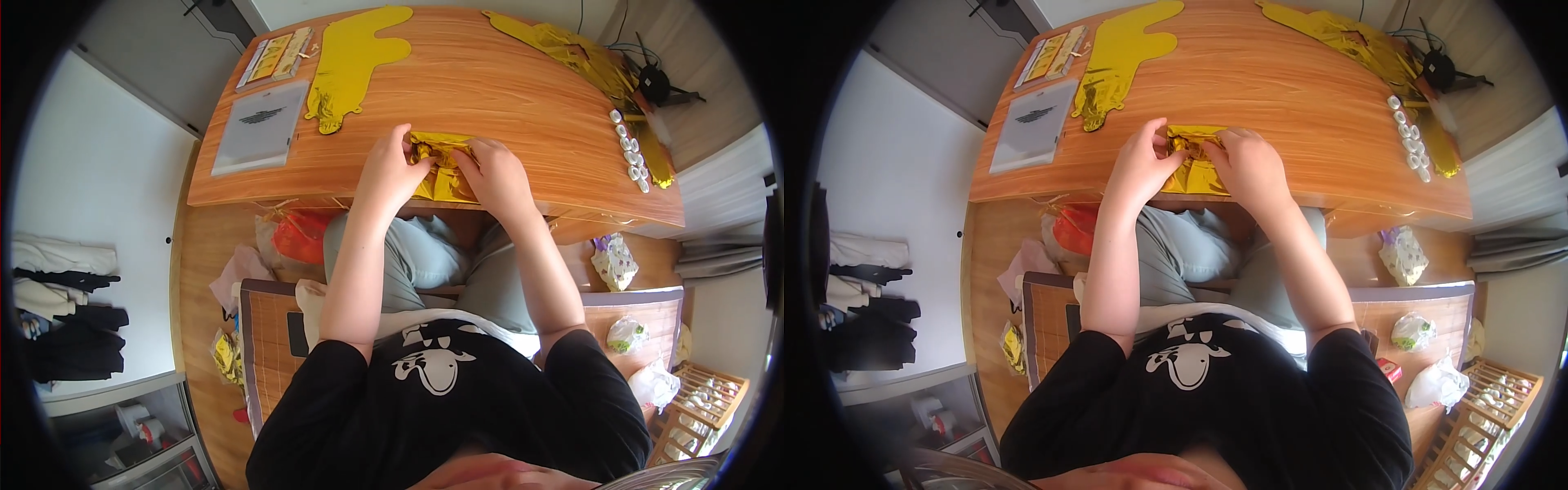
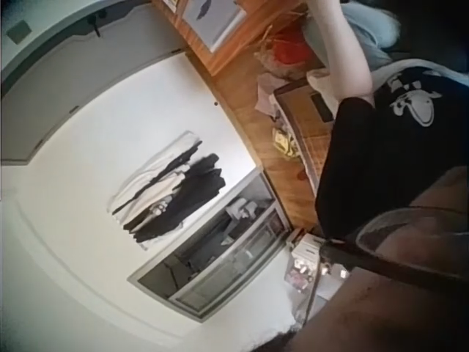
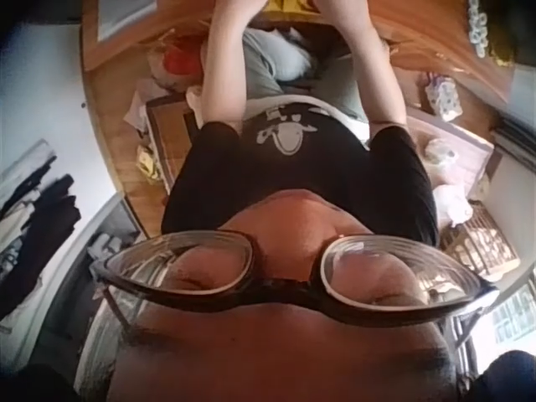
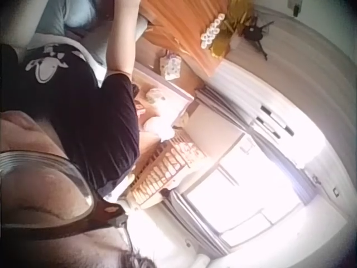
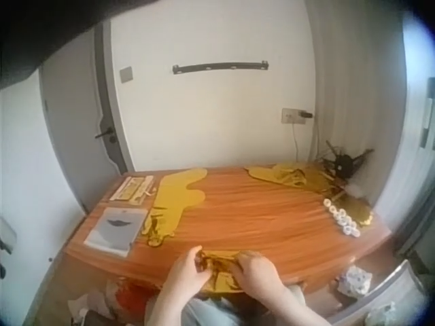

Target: The person lays out and smooths foil balloons on a table and folds one of the foil balloons into a compact square by hand.

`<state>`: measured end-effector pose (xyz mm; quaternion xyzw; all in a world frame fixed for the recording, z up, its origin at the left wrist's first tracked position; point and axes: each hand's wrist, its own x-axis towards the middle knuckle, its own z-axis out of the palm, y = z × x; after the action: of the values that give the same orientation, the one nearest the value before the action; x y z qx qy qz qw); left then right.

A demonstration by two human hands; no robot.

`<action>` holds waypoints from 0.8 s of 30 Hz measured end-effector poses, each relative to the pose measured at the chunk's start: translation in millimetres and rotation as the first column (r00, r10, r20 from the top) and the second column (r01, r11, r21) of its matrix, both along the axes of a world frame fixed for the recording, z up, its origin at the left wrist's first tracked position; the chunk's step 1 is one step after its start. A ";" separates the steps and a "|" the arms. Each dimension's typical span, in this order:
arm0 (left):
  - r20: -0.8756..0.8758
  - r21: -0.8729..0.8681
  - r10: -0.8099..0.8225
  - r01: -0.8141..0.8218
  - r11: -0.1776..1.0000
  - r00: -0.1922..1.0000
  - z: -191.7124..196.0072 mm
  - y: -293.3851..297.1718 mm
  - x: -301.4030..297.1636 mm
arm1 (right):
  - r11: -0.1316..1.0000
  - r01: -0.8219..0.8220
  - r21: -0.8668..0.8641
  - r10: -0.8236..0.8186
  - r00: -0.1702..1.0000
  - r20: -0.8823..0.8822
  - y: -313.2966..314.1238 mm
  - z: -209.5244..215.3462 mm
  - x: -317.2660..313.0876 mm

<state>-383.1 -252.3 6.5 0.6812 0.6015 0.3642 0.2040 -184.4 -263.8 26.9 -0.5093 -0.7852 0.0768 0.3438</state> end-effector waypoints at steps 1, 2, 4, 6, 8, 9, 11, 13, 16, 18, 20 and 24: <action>0.020 -0.040 0.003 -0.002 0.999 1.000 0.6 2.6 0.2 | 0.998 0.031 -0.053 -0.034 0.998 -0.052 -0.9 0.6 -1.4; 0.040 -0.081 0.005 -0.001 0.997 0.999 3.5 4.2 1.6 | 0.992 0.061 -0.108 -0.073 0.992 -0.103 -1.4 0.4 -2.0; 0.100 -0.090 0.018 -0.009 0.996 0.995 8.0 6.9 8.4 | 0.990 0.095 -0.099 -0.108 0.986 -0.130 -0.5 -2.4 -0.5; 0.158 -0.103 0.035 -0.019 0.994 0.987 11.6 7.3 12.8 | 0.987 0.127 -0.096 -0.141 0.977 -0.160 0.9 -5.0 -0.9; 0.230 -0.110 0.060 -0.035 0.993 0.971 14.1 6.8 14.9 | 0.983 0.133 -0.124 -0.156 0.968 -0.198 3.0 -5.8 -1.5; 0.228 -0.108 0.060 -0.036 0.994 0.972 13.7 7.4 14.6 | 0.984 0.133 -0.123 -0.155 0.967 -0.200 4.4 -5.6 -1.8; 0.291 -0.087 0.054 -0.029 0.996 0.955 10.5 8.7 14.6 | 0.974 0.155 -0.166 -0.184 0.967 -0.174 7.3 -4.8 -1.9; 0.309 -0.065 0.050 -0.031 0.997 0.950 7.4 9.3 16.9 | 0.963 0.178 -0.200 -0.214 0.962 -0.172 8.4 -3.2 -2.6; 0.322 0.002 0.039 -0.041 0.999 0.946 3.3 9.9 21.8 | 0.951 0.197 -0.237 -0.240 0.956 -0.171 11.1 -2.4 -2.8; 0.315 0.043 0.030 -0.045 0.998 0.949 1.9 9.5 23.6 | 0.950 0.196 -0.241 -0.241 0.955 -0.172 12.3 -1.8 -2.8; 0.274 0.113 -0.071 0.041 0.993 0.959 1.4 8.5 24.7 | 0.934 0.208 -0.290 -0.265 0.948 -0.173 13.3 -0.7 -3.5; 0.061 0.115 -0.118 0.110 0.987 0.991 3.3 4.9 25.8 | 0.902 0.202 -0.381 -0.307 0.922 -0.238 13.5 1.5 -5.7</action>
<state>-357.3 -247.4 9.8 0.7122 0.5329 0.4077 0.2064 -190.1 -250.3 28.4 -0.6443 -0.6254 0.2432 0.3669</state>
